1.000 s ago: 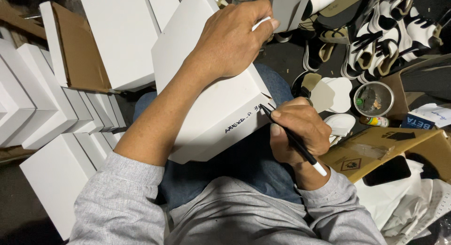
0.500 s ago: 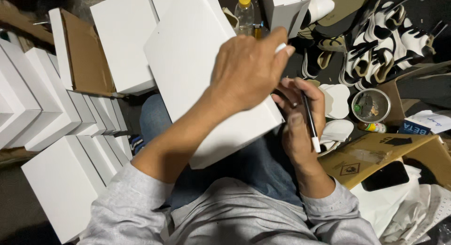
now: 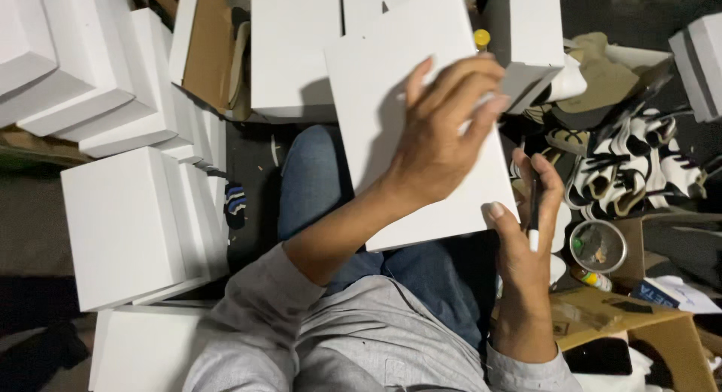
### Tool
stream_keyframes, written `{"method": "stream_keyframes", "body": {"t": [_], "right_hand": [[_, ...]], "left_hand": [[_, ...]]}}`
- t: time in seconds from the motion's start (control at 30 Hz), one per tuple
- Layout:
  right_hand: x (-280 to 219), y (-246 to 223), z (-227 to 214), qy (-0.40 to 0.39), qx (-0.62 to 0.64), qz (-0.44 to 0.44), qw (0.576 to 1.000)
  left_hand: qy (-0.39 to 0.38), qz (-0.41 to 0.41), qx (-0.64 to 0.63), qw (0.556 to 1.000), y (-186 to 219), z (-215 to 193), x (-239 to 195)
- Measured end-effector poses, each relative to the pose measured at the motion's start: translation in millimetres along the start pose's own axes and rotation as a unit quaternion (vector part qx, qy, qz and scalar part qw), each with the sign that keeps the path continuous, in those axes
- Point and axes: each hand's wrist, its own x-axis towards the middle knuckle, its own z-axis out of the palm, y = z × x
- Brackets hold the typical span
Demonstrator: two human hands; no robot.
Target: The person picks up a white shoe, places it in a white box, writes text on the side of the box with a marker, and wipes the exterior of the shoe with a cloth.
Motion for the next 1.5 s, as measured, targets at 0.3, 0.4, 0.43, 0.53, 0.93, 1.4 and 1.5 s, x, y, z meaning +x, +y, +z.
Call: {"method": "stream_keyframes", "body": {"t": [0.3, 0.4, 0.43, 0.53, 0.93, 1.4, 1.5], "right_hand": [[8, 5, 2, 0.007, 0.137, 0.053, 0.989], [11, 20, -5, 0.017, 0.16, 0.066, 0.985], [6, 16, -3, 0.003, 0.156, 0.068, 0.985], [-9, 3, 7, 0.013, 0.187, 0.073, 0.98], [-66, -50, 112, -0.278, 0.173, -0.118, 0.937], [-177, 36, 292, -0.634, 0.189, 0.004, 0.75], [-185, 42, 317, -0.686, 0.084, -0.003, 0.723]], "left_hand": [[0.186, -0.289, -0.114, 0.932, -20, -76, -152], [0.165, -0.389, -0.234, 0.876, -28, -50, -178], [0.179, -0.393, -0.233, 0.872, -27, -49, -176], [0.261, -0.379, -0.351, 0.815, -26, -50, -169], [0.393, -0.5, -0.102, 0.765, -37, -188, -246], [0.671, -0.529, 0.026, 0.519, 50, -282, -469], [0.677, -0.53, 0.133, 0.493, 33, -288, -504]]}}
